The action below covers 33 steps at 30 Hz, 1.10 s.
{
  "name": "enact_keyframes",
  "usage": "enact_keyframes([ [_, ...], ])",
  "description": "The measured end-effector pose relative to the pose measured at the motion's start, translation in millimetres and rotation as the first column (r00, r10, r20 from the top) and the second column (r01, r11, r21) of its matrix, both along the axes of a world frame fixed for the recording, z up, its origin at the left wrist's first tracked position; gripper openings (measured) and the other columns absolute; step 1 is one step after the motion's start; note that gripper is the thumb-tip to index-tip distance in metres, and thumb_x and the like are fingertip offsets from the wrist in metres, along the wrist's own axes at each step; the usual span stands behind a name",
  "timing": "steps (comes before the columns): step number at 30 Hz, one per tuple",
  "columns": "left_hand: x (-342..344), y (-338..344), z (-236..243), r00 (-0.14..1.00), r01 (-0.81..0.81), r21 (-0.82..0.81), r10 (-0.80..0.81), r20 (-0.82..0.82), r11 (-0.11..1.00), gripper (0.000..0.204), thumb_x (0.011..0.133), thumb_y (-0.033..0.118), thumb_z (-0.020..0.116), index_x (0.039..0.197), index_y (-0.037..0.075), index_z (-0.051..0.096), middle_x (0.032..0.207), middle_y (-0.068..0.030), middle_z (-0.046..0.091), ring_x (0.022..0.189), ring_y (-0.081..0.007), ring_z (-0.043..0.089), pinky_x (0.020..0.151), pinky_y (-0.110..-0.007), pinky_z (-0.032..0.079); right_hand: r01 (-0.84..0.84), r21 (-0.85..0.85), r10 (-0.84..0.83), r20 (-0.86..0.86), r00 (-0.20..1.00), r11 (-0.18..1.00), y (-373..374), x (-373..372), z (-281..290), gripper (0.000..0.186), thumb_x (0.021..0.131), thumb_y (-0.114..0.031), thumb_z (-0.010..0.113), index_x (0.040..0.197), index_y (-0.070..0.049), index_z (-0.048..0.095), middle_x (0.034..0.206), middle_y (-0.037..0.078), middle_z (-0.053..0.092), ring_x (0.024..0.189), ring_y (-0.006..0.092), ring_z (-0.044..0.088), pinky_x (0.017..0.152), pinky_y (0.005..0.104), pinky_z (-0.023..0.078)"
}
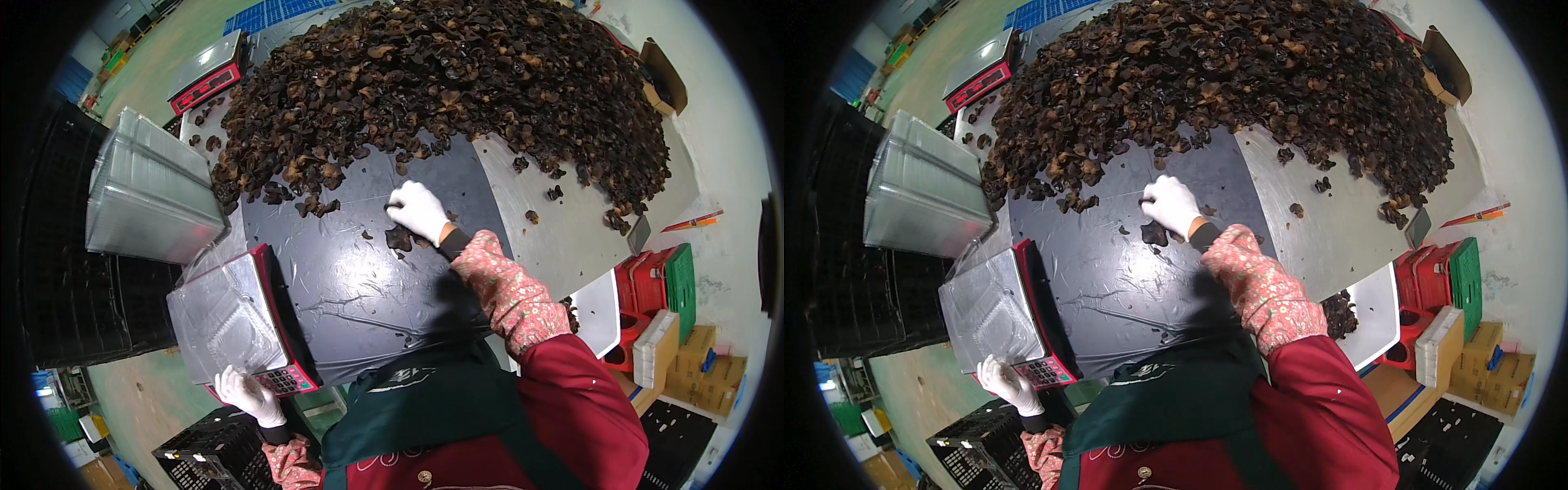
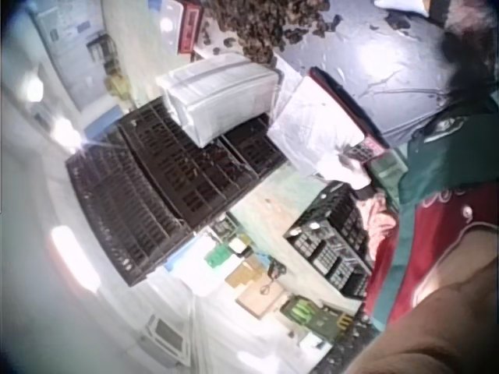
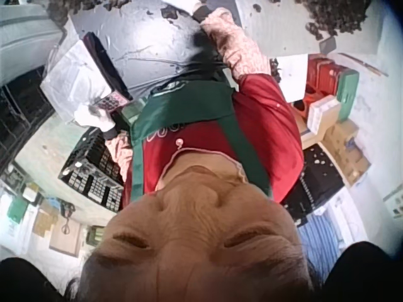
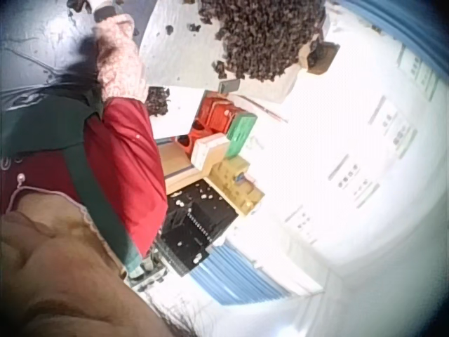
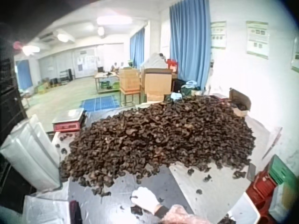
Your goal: The person sorts through a large pile of dried food items on a table, places portions onto a digital scale to measure them, and then puts the weighed portions into plastic containers.
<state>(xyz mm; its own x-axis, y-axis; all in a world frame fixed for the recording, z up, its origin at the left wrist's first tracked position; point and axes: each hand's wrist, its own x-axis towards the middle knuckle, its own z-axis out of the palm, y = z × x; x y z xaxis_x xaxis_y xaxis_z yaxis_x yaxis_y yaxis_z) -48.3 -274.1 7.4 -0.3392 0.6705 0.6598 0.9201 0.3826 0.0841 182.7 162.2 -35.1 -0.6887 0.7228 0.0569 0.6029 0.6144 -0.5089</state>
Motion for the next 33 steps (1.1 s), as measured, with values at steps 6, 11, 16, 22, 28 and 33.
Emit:
enact_keyframes([
  [6,61,57,18,0.968,0.090,0.114,-0.114,0.225,0.989,0.031,0.090,0.002,0.059,0.121,-0.001,0.056,0.124,-0.0165,0.054,0.123,-0.0349,0.049,0.106,-0.047,0.037,0.262,-0.315,-0.321,-0.151,0.935,0.912,18,102,5,0.019,0.077,-0.020,0.064,0.091,-0.006,0.066,0.096,0.013,0.062,0.088,0.0281,0.062,0.080,0.0356,0.050],
  [11,146,224,-7,0.690,0.437,0.106,-0.408,0.598,0.893,0.039,0.086,0.013,0.069,0.124,0.010,0.064,0.133,-0.0196,0.055,0.110,-0.0365,0.060,0.095,-0.040,0.049,0.085,-0.235,-0.141,-0.232,0.963,0.968,-10,117,-5,0.042,0.079,-0.014,0.057,0.120,-0.012,0.066,0.118,0.011,0.062,0.102,0.0282,0.064,0.090,0.0344,0.050],
  [16,155,299,-53,0.794,0.452,-0.366,-0.180,0.580,0.814,0.044,0.084,0.019,0.070,0.126,0.012,0.059,0.122,-0.0142,0.057,0.105,-0.0339,0.060,0.088,-0.042,0.051,0.083,-0.154,-0.081,0.024,0.996,0.985,-45,73,4,0.060,0.081,-0.026,0.068,0.137,-0.012,0.051,0.128,0.010,0.056,0.111,0.0287,0.061,0.092,0.0367,0.051],
  [22,144,274,-60,0.406,0.253,0.092,-0.192,0.893,0.963,0.024,0.091,-0.001,0.052,0.114,0.006,0.056,0.092,-0.0115,0.066,0.071,-0.0219,0.064,0.064,-0.033,0.051,0.036,0.017,-0.038,0.144,0.989,0.999,-52,52,3,0.037,0.081,-0.021,0.069,0.117,-0.017,0.062,0.101,0.013,0.060,0.091,0.0321,0.065,0.073,0.0450,0.053],
  [28,115,170,40,0.008,-0.099,0.434,-0.436,0.900,0.895,0.022,0.093,-0.003,0.048,0.112,0.004,0.056,0.097,-0.0085,0.063,0.064,-0.0106,0.055,0.060,-0.024,0.046,0.155,-0.124,-0.161,-0.043,0.986,0.980,-54,86,-10,0.016,0.081,-0.020,0.062,0.097,-0.016,0.063,0.097,0.010,0.061,0.093,0.0337,0.065,0.078,0.0445,0.052],
  [33,23,58,56,0.556,-0.217,0.375,-0.202,0.806,0.901,0.022,0.095,-0.002,0.045,0.113,0.002,0.057,0.105,-0.0075,0.062,0.088,-0.0127,0.059,0.079,-0.026,0.048,0.040,-0.279,-0.171,-0.463,0.870,0.960,-86,49,20,0.023,0.078,-0.019,0.066,0.100,-0.011,0.067,0.100,0.010,0.065,0.096,0.0275,0.064,0.083,0.0367,0.051],
])
